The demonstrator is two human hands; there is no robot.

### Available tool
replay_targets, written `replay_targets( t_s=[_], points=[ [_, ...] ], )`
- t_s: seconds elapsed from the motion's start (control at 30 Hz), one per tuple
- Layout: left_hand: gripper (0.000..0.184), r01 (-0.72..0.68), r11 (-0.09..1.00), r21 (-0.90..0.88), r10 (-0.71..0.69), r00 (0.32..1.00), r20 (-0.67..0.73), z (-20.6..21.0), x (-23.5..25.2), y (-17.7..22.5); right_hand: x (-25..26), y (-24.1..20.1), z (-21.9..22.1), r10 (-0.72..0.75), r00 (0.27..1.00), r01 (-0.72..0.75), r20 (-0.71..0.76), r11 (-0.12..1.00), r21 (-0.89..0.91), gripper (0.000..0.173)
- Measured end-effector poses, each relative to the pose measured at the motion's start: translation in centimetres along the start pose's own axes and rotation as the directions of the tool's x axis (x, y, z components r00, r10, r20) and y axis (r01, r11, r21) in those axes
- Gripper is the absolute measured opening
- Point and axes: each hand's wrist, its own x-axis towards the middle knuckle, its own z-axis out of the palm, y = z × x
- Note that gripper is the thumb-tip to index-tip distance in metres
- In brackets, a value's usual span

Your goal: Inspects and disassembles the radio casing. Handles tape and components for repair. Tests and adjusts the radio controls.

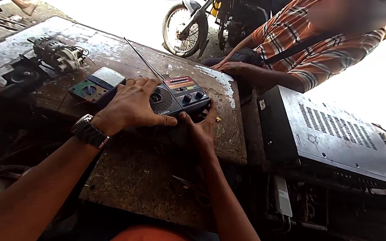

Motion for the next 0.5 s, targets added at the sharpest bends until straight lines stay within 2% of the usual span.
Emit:
replay_targets(
  t_s=[0.1, 0.2, 0.4, 0.5],
  points=[
    [0.129, 0.037, 0.998, 0.06, -0.04, 0.998, 0.05, -0.2, 0.2, 0.9, -0.2, -0.4, -0.1, 0.044, 0.999, -0.045, 0.005, 0.997, 0.066, 0.121],
    [0.126, 0.068, 0.992, 0.11, -0.076, 0.995, 0.069, -0.6, 0.5, 2.0, -0.3, -0.6, -0.4, 0.072, 0.997, -0.07, -0.004, 0.988, 0.136, 0.092],
    [0.13, 0.073, 0.98, 0.183, -0.096, 0.988, 0.117, -0.8, 1.5, 3.5, 0.1, 0.1, -1.0, 0.005, 1.0, -0.005, -0.002, 0.989, 0.146, 0.05],
    [0.134, 0.039, 0.981, 0.191, -0.068, 0.986, 0.15, -1.2, 2.6, 3.1, 0.2, 0.6, -1.5, -0.009, 1.0, 0.003, 0.02, 0.951, 0.308, 0.045]
  ],
)
